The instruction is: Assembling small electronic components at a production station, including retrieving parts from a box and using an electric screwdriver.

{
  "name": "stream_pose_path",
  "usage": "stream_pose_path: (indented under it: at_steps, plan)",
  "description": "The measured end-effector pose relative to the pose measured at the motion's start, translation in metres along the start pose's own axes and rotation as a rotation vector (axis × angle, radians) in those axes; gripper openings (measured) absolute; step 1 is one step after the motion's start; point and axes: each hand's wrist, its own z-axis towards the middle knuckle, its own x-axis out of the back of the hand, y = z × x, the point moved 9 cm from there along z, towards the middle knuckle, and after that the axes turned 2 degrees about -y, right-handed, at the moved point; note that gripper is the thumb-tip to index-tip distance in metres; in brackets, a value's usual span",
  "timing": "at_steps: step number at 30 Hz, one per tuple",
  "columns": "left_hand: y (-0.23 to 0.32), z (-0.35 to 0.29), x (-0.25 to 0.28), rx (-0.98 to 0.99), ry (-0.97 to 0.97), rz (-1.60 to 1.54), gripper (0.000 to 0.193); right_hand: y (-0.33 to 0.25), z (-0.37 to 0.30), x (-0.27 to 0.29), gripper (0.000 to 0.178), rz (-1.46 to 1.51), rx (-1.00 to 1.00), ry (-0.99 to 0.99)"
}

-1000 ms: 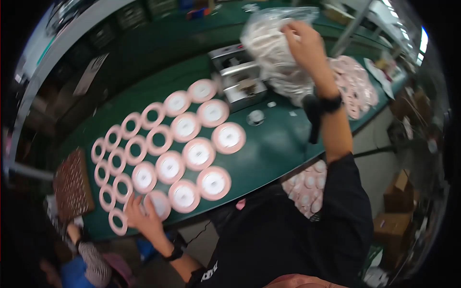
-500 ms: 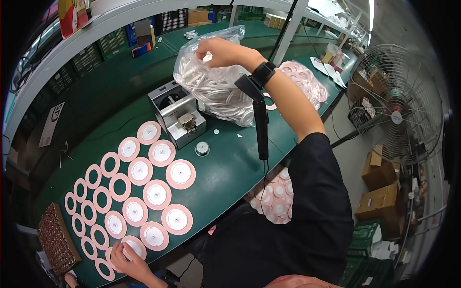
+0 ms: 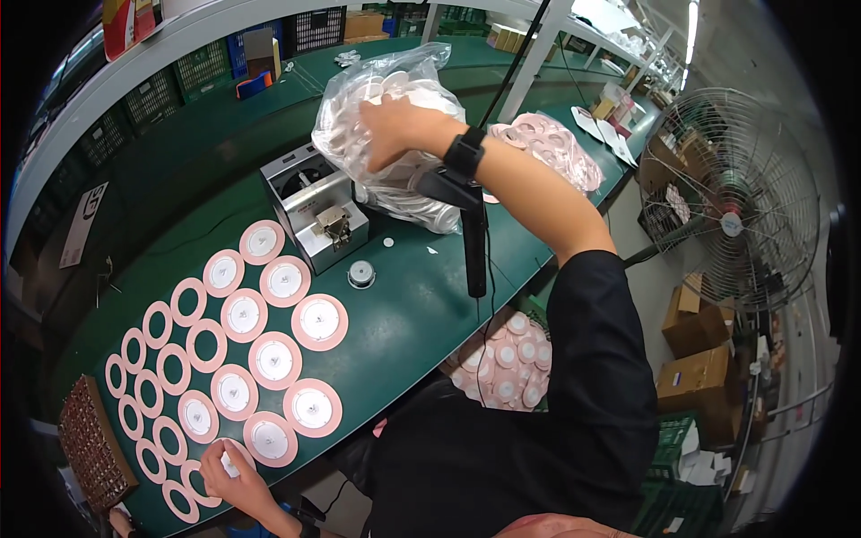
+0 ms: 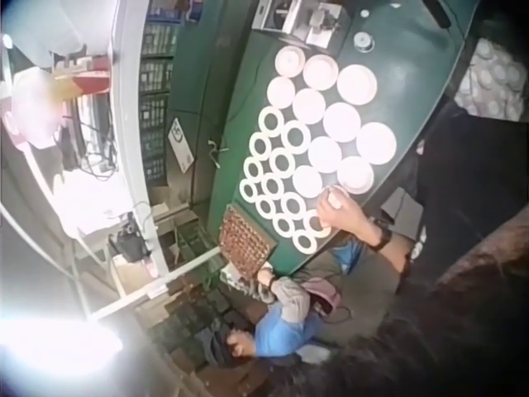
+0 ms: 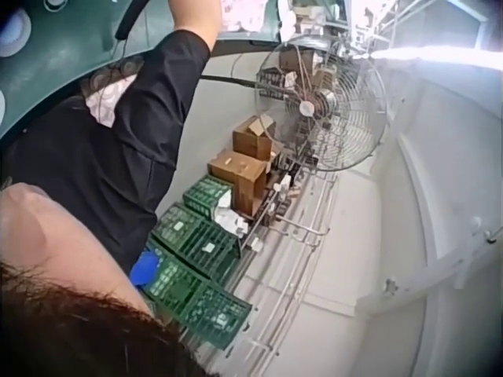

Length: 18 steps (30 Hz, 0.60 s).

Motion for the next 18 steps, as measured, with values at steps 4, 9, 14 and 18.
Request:
stream_pose_path:
  at_steps: [4, 9, 14, 18]
  plan:
    - [0.004, -0.001, 0.000, 0.045, -0.058, -0.060, 0.017, -0.009, 0.017, -0.003, 0.078, -0.042, 0.071, -0.120]
    - [0.009, -0.009, 0.009, -0.025, -0.001, -0.103, 0.016, 0.005, 0.026, -0.008, 0.082, 0.146, 0.151, -0.305]
    - [-0.005, -0.017, 0.005, 0.001, -0.023, -0.120, 0.016, 0.025, 0.034, -0.019, 0.076, 0.412, 0.257, -0.295]
    - [-0.005, -0.019, 0.005, 0.016, -0.036, -0.108, 0.016, 0.025, 0.032, -0.018, 0.072, 0.358, 0.231, -0.197]
